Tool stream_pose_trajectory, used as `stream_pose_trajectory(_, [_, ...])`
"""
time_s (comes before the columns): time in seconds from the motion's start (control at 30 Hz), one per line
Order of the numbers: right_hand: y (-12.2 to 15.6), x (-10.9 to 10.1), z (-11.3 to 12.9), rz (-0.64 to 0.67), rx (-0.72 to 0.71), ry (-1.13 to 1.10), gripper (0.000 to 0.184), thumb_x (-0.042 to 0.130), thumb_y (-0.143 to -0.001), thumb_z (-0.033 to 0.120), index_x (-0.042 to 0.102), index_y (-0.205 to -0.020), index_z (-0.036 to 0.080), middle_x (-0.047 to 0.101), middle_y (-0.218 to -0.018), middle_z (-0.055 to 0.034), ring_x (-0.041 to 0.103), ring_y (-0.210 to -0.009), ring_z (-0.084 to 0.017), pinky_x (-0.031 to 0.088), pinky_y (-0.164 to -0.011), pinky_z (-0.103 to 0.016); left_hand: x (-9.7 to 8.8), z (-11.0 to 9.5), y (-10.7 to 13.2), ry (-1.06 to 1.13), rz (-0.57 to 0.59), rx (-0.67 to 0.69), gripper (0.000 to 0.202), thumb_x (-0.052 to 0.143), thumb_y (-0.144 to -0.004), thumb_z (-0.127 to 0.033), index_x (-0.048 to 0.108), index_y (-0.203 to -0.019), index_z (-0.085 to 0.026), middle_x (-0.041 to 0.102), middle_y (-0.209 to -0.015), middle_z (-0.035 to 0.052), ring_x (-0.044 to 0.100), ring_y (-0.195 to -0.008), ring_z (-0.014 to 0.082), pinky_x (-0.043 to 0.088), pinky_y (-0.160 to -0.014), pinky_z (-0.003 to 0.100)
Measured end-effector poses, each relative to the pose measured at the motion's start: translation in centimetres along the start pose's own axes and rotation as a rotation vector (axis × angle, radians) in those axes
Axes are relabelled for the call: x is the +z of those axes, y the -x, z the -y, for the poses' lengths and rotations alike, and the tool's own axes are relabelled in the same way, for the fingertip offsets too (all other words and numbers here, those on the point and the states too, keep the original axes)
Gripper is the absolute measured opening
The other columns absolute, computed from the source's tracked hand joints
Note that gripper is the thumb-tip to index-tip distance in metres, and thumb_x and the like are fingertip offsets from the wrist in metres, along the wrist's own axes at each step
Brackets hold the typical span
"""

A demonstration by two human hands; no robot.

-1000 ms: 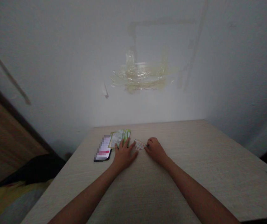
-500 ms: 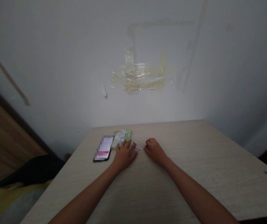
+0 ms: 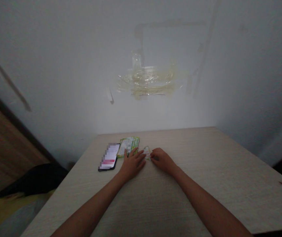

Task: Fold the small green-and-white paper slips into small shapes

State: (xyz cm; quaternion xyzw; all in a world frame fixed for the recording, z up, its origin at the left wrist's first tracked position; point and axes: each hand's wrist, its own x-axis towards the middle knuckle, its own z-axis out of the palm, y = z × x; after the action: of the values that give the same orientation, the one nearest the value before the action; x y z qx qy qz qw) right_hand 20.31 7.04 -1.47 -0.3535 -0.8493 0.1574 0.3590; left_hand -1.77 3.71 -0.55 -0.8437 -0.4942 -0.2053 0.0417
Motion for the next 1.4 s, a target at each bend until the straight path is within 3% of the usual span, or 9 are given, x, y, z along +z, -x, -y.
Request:
stream_pose_trajectory(0.17, [0.04, -0.18, -0.07, -0.005, 0.024, -0.034, 0.017, 0.058, -0.083, 0.016, 0.069, -0.094, 0.021, 0.068, -0.1, -0.007, 0.06, -0.101, -0.019, 0.047, -0.094, -0.038, 0.09, 0.1, -0.03, 0.014, 0.018, -0.02, 0.037, 0.038, -0.096, -0.046, 0.054, -0.127, -0.037, 0.058, -0.133, 0.0006, 0.034, -0.136, 0.0291, -0.004, -0.108, 0.072])
stream_pose_trajectory(0.33, [0.11, 0.19, -0.63, -0.043, 0.049, 0.052, 0.042, 0.056, -0.081, 0.013, 0.061, -0.121, 0.022, 0.06, -0.126, -0.0106, 0.052, -0.12, -0.022, 0.04, -0.105, -0.044, 0.2, 0.36, -0.06, 0.05, 0.047, -0.013, 0.037, 0.039, -0.095, -0.046, 0.052, -0.128, -0.037, 0.056, -0.136, -0.0006, 0.031, -0.138, 0.029, -0.005, -0.107, 0.074])
stream_pose_trajectory(0.4, [0.13, 0.36, -0.69, -0.028, 0.06, 0.101, 0.044, 0.055, -0.083, 0.015, 0.059, -0.126, 0.021, 0.058, -0.131, -0.0115, 0.048, -0.124, -0.023, 0.037, -0.108, -0.047, 0.21, 0.41, -0.05, 0.051, 0.052, -0.011, 0.036, 0.039, -0.095, -0.046, 0.053, -0.126, -0.036, 0.056, -0.136, -0.0006, 0.029, -0.139, 0.0289, -0.005, -0.107, 0.074])
stream_pose_trajectory(0.6, [-0.02, 0.42, -0.14, 0.036, 0.036, 0.194, 0.033, 0.051, -0.089, 0.021, 0.064, -0.119, 0.018, 0.064, -0.122, -0.0119, 0.052, -0.121, -0.024, 0.038, -0.107, -0.047, 0.19, 0.21, -0.06, 0.011, 0.033, -0.018, 0.034, 0.044, -0.093, -0.044, 0.053, -0.124, -0.032, 0.056, -0.134, 0.0026, 0.031, -0.138, 0.0291, 0.002, -0.108, 0.073])
stream_pose_trajectory(0.8, [0.08, 0.52, -0.25, 0.007, 0.027, 0.236, 0.035, 0.052, -0.086, 0.018, 0.062, -0.12, 0.016, 0.064, -0.119, -0.0128, 0.055, -0.116, -0.024, 0.042, -0.104, -0.045, 0.4, 0.15, -0.3, -0.057, -0.031, -0.083, 0.027, 0.053, -0.089, -0.036, 0.057, -0.114, -0.025, 0.057, -0.131, 0.007, 0.038, -0.133, 0.028, 0.008, -0.111, 0.07])
stream_pose_trajectory(0.93, [0.07, 0.61, -0.47, -0.022, 0.057, 0.269, 0.042, 0.052, -0.085, 0.015, 0.058, -0.126, 0.014, 0.062, -0.121, -0.0148, 0.051, -0.118, -0.026, 0.04, -0.105, -0.047, 0.19, 0.24, -0.44, -0.055, -0.019, -0.085, 0.018, 0.053, -0.09, -0.033, 0.061, -0.105, -0.027, 0.058, -0.13, 0.0044, 0.04, -0.132, 0.0285, 0.009, -0.108, 0.073])
stream_pose_trajectory(1.17, [-0.17, 0.53, -0.44, -0.015, -0.004, 0.26, 0.029, 0.05, -0.088, 0.016, 0.066, -0.112, 0.015, 0.063, -0.109, -0.0124, 0.053, -0.109, -0.023, 0.044, -0.1, -0.041, -0.17, 0.3, -0.41, -0.008, -0.023, -0.066, 0.018, 0.054, -0.09, -0.036, 0.067, -0.1, -0.029, 0.061, -0.128, 0.0021, 0.041, -0.132, 0.0281, 0.004, -0.108, 0.074])
stream_pose_trajectory(1.4, [-0.06, 0.29, -0.09, -0.012, 0.051, 0.261, 0.024, 0.051, -0.09, 0.021, 0.069, -0.106, 0.015, 0.06, -0.102, -0.0127, 0.055, -0.099, -0.022, 0.047, -0.09, -0.037, 0.02, 0.7, -0.34, -0.028, -0.033, -0.105, 0.019, 0.058, -0.087, -0.04, 0.069, -0.102, -0.033, 0.06, -0.13, 0.0009, 0.038, -0.133, 0.0314, 0.005, -0.106, 0.075])
